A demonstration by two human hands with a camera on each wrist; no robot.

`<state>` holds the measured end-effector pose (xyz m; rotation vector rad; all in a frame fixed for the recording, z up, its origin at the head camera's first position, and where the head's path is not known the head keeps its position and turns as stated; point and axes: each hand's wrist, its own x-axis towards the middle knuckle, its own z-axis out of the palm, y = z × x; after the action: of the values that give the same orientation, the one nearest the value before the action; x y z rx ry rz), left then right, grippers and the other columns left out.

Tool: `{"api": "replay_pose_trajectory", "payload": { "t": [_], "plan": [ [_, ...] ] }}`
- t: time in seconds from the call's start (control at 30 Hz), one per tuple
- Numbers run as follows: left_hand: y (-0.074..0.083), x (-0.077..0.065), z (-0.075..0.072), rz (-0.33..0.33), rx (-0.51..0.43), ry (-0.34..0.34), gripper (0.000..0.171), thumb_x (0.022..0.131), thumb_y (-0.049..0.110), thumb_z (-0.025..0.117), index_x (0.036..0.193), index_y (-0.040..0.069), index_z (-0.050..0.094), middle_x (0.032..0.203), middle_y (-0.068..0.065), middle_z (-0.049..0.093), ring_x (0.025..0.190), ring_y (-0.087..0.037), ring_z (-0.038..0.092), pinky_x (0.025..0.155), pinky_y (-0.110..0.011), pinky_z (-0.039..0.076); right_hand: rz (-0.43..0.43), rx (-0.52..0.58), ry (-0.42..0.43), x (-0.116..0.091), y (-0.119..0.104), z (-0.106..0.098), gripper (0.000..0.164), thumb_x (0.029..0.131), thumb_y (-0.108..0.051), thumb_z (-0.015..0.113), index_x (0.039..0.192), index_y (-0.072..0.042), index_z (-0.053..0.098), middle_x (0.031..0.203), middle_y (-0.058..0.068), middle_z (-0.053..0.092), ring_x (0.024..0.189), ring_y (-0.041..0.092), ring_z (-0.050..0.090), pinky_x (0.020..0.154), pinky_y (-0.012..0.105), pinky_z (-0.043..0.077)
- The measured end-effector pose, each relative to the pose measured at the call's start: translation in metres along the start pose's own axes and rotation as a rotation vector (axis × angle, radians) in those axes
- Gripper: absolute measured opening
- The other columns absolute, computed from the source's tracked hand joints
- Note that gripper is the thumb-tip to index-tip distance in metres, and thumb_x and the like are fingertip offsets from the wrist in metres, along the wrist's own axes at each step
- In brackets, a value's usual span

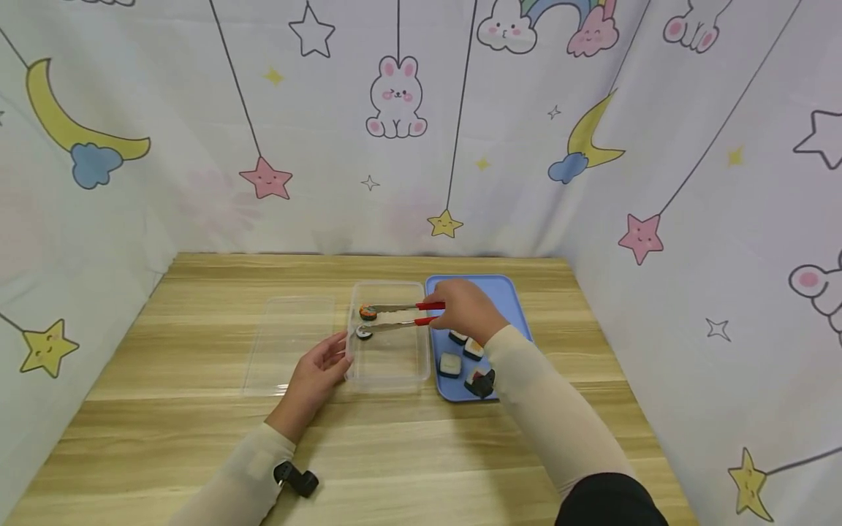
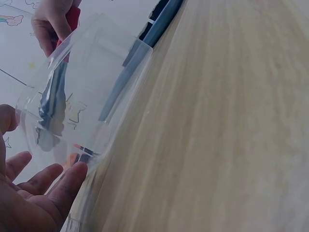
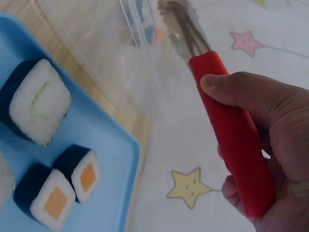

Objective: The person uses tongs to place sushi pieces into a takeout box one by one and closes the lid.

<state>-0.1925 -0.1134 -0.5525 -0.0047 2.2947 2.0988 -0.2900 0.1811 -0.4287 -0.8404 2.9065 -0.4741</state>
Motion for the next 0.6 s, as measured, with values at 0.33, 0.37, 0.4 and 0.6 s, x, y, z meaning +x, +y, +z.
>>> {"api": "replay_pose_trajectory", "payload": {
  "t": [0.33, 0.37, 0.4, 0.6],
  "plan": [
    [0.004, -0.002, 0.001, -0.037, 0.014, 0.007, 0.054, 0.097, 0.013, 0.074, 0.149, 0.014, 0.058, 0.142, -0.017, 0.062, 0.127, -0.032, 0.061, 0.106, -0.05, 0.049, 0.159, 0.092, 0.17, -0.044, 0.044, -0.024, 0.048, 0.085, -0.029, 0.088, 0.129, -0.016, 0.075, 0.118, 0.006, 0.069, 0.1, 0.028, 0.062, 0.079, 0.044, 0.057],
    [0.004, -0.002, 0.001, -0.039, 0.017, 0.008, 0.054, 0.097, 0.013, 0.074, 0.148, 0.015, 0.058, 0.142, -0.017, 0.062, 0.127, -0.032, 0.062, 0.106, -0.05, 0.049, 0.186, 0.094, 0.182, -0.049, 0.052, -0.025, 0.048, 0.085, -0.029, 0.088, 0.129, -0.016, 0.075, 0.119, 0.008, 0.069, 0.101, 0.029, 0.062, 0.079, 0.044, 0.058],
    [0.004, -0.002, 0.001, -0.041, 0.021, 0.009, 0.054, 0.097, 0.013, 0.074, 0.148, 0.015, 0.058, 0.142, -0.017, 0.062, 0.126, -0.032, 0.062, 0.106, -0.05, 0.049, 0.214, 0.108, 0.193, -0.055, 0.058, -0.028, 0.048, 0.085, -0.028, 0.088, 0.13, -0.015, 0.075, 0.12, 0.01, 0.069, 0.102, 0.03, 0.062, 0.079, 0.045, 0.058],
    [0.001, 0.0, 0.0, -0.031, 0.033, 0.006, 0.054, 0.097, 0.014, 0.073, 0.149, 0.014, 0.057, 0.142, -0.018, 0.062, 0.126, -0.033, 0.061, 0.106, -0.049, 0.049, 0.302, 0.147, 0.219, -0.089, 0.092, -0.029, 0.048, 0.084, -0.023, 0.088, 0.129, -0.011, 0.075, 0.105, 0.011, 0.071, 0.092, 0.029, 0.062, 0.073, 0.041, 0.055]
  ]
}}
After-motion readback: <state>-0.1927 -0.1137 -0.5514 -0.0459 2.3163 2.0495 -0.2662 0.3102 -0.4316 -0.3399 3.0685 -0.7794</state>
